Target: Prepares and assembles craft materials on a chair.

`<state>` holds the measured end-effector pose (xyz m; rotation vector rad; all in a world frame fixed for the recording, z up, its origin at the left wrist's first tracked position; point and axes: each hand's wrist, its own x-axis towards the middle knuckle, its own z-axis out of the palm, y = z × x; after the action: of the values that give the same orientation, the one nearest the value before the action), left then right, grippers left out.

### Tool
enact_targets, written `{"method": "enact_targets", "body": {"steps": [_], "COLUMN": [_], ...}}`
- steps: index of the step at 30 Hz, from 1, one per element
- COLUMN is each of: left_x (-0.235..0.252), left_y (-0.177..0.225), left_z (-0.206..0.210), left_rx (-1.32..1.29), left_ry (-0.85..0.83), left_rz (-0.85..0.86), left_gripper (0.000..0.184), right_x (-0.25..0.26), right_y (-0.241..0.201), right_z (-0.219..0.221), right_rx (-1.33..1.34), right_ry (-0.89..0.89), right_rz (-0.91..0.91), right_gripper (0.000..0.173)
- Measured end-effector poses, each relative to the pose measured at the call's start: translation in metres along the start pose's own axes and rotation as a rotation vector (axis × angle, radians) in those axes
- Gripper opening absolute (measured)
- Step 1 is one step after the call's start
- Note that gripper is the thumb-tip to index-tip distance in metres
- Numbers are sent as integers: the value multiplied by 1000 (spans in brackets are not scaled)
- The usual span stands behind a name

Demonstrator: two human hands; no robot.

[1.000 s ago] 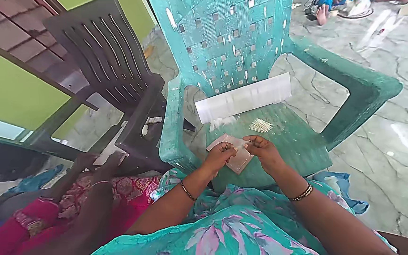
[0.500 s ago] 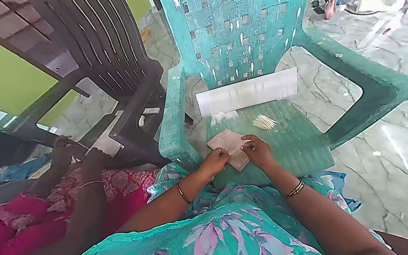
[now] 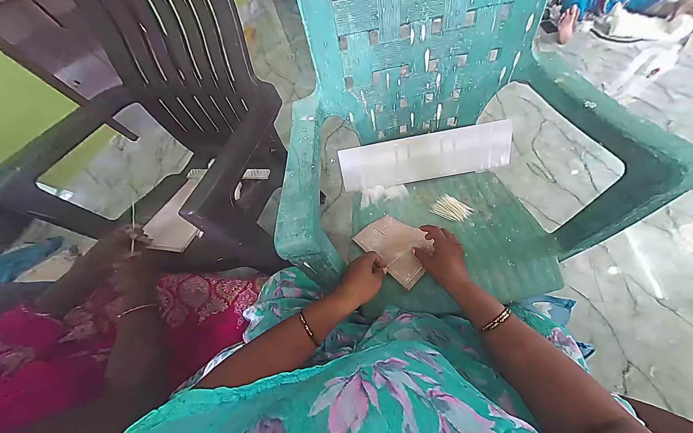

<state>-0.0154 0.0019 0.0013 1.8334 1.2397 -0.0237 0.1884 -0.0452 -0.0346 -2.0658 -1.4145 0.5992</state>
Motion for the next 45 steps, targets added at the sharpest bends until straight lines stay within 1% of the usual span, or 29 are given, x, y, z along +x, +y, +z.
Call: {"method": "enact_targets", "body": {"steps": [2,5,7,9,11,13,14,15,16,19,21,26,29,30,32,35,39,41,43,45], "left_x": [-1,-4,-5,-6,-7,-6,-5,-4,-4,-4,-5,-12,-14,-15,-15,-14,-13,-13,-14,-14], "left_y": [1,4,5,7,9,11,11,12,13,16,16,19,15,14,11,8,8,8,7,6], "left_z": [0,-1,-1,-1,0,0,0,0,0,0,0,1,2,2,1,-1,-4,-4,-3,0], "left_rx": [18,56,84,115,144,163,169,172,174,181,189,190,181,170,134,113,113,132,149,154], "left_ry": [-20,-45,-47,-46,-38,-33,-30,-30,-30,-48,-78,-181,-195,-186,-145,-93,-73,-70,-90,-130], "left_rz": [-10,-39,-37,-38,-34,-38,-39,-42,-43,-40,-35,-6,17,21,24,10,-14,-26,-31,-23], "left_gripper": [30,30,30,30,30,29,29,29,28,30,30,33,33,33,33,33,33,34,34,35], "right_x": [2,5,8,10,14,18,18,18,16,4,-7,-34,-37,-34,-23,-1,17,18,12,-2], "right_y": [4,6,5,2,1,1,1,1,3,9,13,29,27,26,26,16,-4,-3,0,9], "right_z": [-2,-9,-12,-12,-6,-1,1,1,1,-8,-20,-49,-70,-76,-79,-63,-22,-8,-4,-11], "right_rx": [-10,-25,-46,-95,-154,-228,-281,-331,-373,-467,-509,-563,-578,-563,-537,-533,-472,-454,-459,-482], "right_ry": [11,28,53,32,-59,-239,-343,-433,-488,-556,-594,-637,-694,-682,-592,-486,-550,-587,-611,-613], "right_rz": [9,39,14,-73,-234,-376,-407,-413,-415,-405,-401,-421,-389,-366,-330,-357,-464,-508,-511,-519], "right_gripper": [53,51,44,36,36,44,49,55,59,69,70,70,67,66,67,67,64,67,70,73]}}
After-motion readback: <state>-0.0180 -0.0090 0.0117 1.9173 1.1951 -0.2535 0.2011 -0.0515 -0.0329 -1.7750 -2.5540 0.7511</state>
